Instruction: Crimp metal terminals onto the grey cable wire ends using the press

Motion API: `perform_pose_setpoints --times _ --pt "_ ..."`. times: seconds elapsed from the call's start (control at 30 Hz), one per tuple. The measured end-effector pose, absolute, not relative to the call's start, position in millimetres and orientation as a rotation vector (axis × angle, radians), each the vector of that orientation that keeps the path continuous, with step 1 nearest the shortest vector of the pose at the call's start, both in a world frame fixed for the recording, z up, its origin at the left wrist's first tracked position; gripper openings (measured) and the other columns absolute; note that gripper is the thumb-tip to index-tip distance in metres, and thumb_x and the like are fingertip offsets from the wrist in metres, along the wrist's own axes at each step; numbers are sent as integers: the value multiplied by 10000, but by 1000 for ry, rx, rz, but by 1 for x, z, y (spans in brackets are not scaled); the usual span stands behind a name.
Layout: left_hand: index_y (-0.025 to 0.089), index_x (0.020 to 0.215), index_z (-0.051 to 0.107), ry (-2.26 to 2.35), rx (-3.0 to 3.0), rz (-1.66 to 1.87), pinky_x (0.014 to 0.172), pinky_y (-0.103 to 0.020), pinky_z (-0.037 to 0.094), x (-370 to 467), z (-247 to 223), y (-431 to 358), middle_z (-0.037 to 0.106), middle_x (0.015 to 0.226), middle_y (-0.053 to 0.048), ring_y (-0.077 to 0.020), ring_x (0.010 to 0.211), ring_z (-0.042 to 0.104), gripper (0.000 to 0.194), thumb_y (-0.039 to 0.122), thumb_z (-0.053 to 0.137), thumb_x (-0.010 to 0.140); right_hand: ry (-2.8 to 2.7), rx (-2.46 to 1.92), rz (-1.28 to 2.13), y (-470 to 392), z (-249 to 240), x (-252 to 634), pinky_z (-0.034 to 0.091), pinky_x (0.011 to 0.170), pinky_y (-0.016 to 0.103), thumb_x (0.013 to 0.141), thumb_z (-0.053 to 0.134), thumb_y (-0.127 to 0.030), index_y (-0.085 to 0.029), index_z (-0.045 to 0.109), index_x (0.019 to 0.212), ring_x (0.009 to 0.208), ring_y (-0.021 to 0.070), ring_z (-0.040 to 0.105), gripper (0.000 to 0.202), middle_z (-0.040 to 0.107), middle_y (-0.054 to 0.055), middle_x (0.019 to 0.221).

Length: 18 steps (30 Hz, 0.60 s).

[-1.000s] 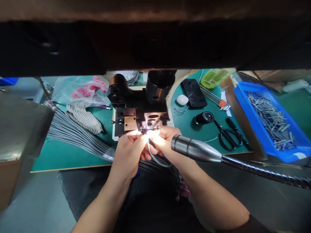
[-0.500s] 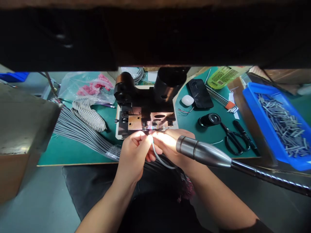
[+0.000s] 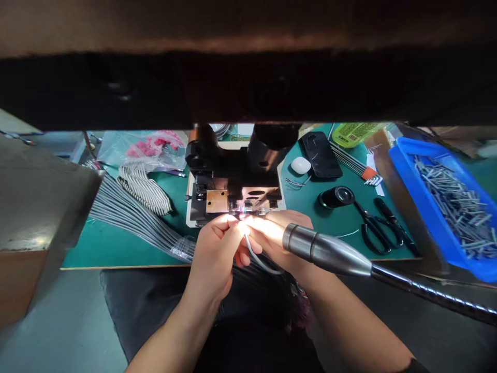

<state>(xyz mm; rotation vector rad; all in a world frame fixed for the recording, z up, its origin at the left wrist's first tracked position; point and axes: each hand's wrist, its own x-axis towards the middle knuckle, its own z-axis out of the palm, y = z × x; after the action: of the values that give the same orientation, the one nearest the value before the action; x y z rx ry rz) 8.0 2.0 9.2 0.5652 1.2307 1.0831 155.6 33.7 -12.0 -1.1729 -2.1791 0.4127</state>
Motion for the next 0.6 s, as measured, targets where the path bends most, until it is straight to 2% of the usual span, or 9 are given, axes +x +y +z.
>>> perform_pose_setpoints --times 0.2,0.47,0.6 --pt "163 629 611 1240 518 1099 380 -132 333 10 13 4 625 503 23 -45 377 471 173 214 596 794 -2189 -1287 551 36 -8 156 286 549 305 987 559 -401 -194 612 546 499 104 418 490 464 -33 498" --pt "160 619 610 1249 523 1111 390 -134 326 10 13 5 622 501 18 -44 386 465 190 225 600 797 -2093 -1259 759 34 -13 156 362 574 225 959 596 -314 -191 620 663 591 85 541 321 601 -41 629" --pt "160 586 596 1249 557 1121 395 -133 328 10 14 6 621 500 14 -44 394 468 220 220 587 796 -2028 -1257 751 32 -13 156 371 554 223 942 604 -315 -188 590 631 572 90 530 336 575 -36 607"
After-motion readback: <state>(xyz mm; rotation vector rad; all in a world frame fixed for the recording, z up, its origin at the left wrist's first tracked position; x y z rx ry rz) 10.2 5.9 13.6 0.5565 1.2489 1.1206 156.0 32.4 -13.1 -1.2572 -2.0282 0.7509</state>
